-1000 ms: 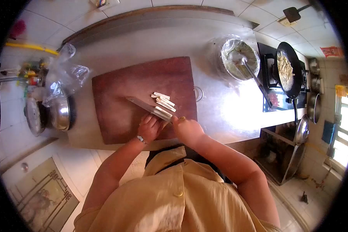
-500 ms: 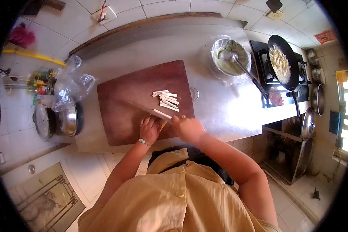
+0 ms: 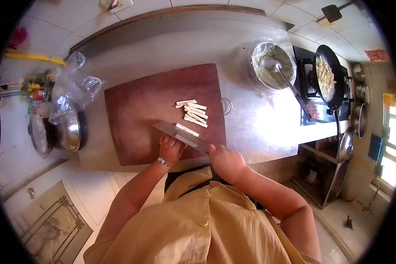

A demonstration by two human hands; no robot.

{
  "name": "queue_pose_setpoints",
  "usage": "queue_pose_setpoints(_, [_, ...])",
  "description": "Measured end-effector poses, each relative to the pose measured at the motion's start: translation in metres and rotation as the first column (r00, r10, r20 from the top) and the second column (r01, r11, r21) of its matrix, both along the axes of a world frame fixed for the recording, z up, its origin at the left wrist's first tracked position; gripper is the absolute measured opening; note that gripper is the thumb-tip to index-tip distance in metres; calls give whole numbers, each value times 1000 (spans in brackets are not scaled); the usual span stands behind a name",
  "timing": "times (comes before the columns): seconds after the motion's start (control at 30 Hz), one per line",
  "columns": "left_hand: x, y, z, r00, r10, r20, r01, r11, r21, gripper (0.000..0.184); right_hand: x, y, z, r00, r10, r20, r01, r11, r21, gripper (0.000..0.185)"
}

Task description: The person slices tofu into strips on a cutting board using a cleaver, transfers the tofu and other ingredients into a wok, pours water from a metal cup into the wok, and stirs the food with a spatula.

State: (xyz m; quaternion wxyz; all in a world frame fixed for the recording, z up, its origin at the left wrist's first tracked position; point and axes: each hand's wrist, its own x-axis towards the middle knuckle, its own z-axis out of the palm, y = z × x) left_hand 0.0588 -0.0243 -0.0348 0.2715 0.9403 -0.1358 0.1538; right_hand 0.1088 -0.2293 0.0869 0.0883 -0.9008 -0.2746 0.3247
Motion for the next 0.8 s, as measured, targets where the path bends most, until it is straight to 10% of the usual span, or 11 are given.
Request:
queue_pose_setpoints(0.43, [-7,2,-2,998,-49,-46,51,997,50,17,47,25,-45,998,-20,63,3,965,263,16])
queue_pose_setpoints(0.8, [-7,6,-3,999,-12,-38,12,1000,10,27,-17,-14,17,997,-42,59,38,997,69,12])
